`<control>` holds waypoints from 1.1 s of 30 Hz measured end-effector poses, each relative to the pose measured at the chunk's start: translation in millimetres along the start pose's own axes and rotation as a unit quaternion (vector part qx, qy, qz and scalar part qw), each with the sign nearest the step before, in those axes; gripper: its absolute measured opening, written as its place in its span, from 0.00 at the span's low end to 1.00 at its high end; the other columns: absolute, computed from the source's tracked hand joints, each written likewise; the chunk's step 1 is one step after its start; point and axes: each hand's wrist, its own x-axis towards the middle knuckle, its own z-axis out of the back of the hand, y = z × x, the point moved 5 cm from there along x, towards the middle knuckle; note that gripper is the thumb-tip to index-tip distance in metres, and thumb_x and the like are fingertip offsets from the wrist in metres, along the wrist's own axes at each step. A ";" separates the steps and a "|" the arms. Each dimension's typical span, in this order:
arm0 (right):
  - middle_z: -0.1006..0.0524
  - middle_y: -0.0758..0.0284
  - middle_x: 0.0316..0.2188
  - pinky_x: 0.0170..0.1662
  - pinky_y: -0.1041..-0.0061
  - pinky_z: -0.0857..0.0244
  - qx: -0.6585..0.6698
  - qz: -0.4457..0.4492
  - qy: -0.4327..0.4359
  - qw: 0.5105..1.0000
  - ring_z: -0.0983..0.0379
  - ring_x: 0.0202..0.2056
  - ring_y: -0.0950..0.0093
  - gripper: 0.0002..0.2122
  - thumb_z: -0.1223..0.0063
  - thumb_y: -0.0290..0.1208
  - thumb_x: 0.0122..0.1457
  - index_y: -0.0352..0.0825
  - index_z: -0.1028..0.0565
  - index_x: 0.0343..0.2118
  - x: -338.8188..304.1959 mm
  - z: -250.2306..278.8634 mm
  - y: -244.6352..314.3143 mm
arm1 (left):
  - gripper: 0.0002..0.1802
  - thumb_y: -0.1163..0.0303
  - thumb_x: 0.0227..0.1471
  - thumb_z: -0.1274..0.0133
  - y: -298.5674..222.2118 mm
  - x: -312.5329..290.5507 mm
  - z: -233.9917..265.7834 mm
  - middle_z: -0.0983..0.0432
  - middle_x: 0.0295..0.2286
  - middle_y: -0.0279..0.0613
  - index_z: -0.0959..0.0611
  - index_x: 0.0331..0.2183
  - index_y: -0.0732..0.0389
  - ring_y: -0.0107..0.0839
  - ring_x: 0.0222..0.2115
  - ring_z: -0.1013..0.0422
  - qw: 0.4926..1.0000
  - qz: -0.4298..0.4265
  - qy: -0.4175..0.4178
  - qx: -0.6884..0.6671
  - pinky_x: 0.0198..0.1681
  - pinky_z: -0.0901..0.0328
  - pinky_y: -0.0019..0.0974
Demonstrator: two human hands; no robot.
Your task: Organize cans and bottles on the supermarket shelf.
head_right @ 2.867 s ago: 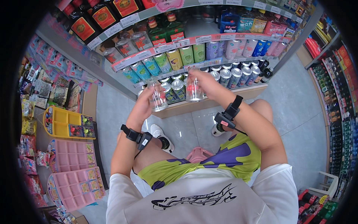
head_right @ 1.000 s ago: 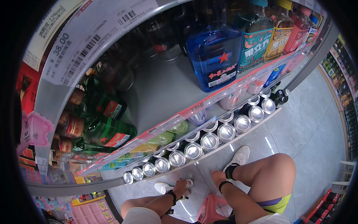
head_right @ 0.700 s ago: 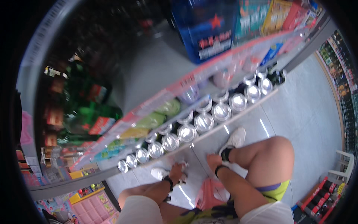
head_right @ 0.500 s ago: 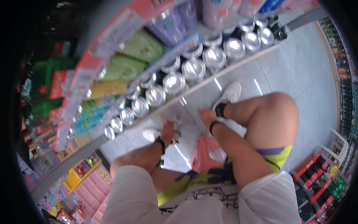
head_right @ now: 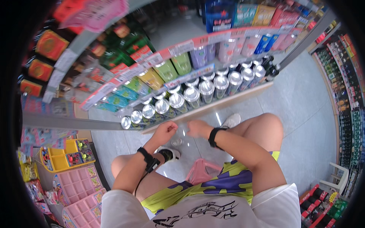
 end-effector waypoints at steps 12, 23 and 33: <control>0.22 0.65 0.39 0.39 0.78 0.27 0.562 0.089 0.220 0.792 0.23 0.37 0.78 0.25 0.37 0.46 0.56 0.30 0.28 0.49 -105.3 -21.9 261.4 | 0.05 0.70 0.60 0.50 -125.7 -67.0 91.7 0.25 0.30 0.32 0.22 0.38 0.59 0.22 0.30 0.29 0.934 -0.057 -0.236 -0.261 0.34 0.35 0.26; 0.24 0.58 0.45 0.48 0.73 0.27 0.612 0.022 0.262 0.746 0.23 0.43 0.68 0.25 0.41 0.44 0.60 0.25 0.28 0.49 -115.9 -15.9 249.5 | 0.06 0.68 0.59 0.49 -107.5 -63.6 82.4 0.24 0.30 0.32 0.22 0.38 0.57 0.22 0.29 0.28 0.938 -0.002 -0.230 -0.258 0.31 0.36 0.24; 0.20 0.63 0.32 0.34 0.74 0.27 0.331 0.035 0.182 0.925 0.22 0.34 0.76 0.19 0.43 0.46 0.60 0.30 0.22 0.36 -71.1 69.8 191.4 | 0.05 0.73 0.59 0.50 -108.3 -8.9 69.8 0.24 0.27 0.33 0.22 0.37 0.62 0.21 0.28 0.29 0.950 -0.056 -0.184 -0.246 0.31 0.38 0.24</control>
